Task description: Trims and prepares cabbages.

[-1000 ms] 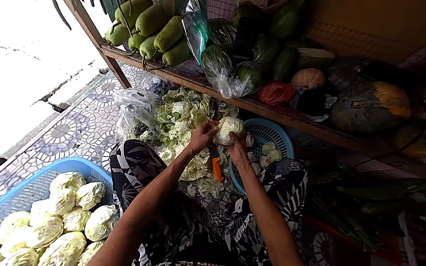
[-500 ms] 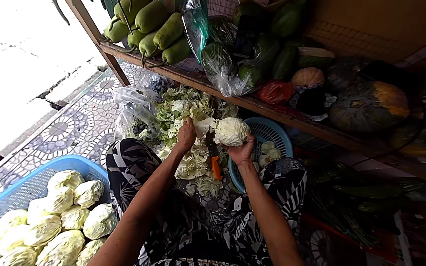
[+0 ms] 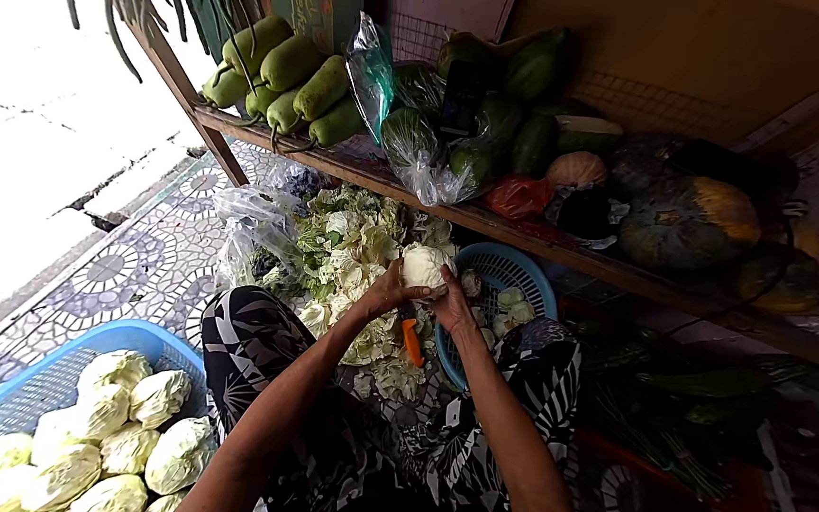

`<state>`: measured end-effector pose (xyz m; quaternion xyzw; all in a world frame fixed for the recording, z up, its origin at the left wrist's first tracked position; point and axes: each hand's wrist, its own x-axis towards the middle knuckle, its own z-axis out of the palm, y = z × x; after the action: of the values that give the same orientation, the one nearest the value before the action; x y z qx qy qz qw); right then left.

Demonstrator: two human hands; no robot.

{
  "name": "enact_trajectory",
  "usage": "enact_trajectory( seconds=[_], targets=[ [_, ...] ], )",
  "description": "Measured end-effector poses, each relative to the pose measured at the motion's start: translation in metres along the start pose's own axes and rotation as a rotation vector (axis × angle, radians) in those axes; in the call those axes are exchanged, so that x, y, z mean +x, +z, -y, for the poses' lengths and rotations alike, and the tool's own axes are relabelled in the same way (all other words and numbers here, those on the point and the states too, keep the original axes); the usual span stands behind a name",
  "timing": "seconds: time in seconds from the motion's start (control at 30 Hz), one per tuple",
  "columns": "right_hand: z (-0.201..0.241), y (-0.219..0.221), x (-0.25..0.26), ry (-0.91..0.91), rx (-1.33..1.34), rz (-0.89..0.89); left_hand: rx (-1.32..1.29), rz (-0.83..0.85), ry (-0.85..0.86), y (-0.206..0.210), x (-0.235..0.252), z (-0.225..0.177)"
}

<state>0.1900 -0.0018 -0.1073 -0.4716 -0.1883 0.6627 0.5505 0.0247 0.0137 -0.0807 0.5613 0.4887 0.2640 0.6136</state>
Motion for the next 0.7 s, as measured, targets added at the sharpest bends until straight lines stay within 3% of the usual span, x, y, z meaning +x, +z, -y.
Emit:
enact_trajectory(
  seconds=[0.2,0.43,0.6,0.7],
  targets=[
    [0.011,0.000,-0.005,-0.075,0.077,-0.045,0.091,-0.003,0.101,-0.007,-0.004,-0.011],
    [0.013,-0.002,-0.009,-0.096,0.420,-0.071,-0.059,-0.206,0.194,-0.015,-0.004,-0.013],
    [0.011,-0.004,-0.010,-0.096,0.470,-0.041,0.364,-0.413,0.212,-0.026,-0.003,-0.013],
    [0.012,-0.004,-0.012,-0.122,0.460,-0.023,0.291,-0.383,0.135,-0.027,-0.005,-0.011]
  ],
)
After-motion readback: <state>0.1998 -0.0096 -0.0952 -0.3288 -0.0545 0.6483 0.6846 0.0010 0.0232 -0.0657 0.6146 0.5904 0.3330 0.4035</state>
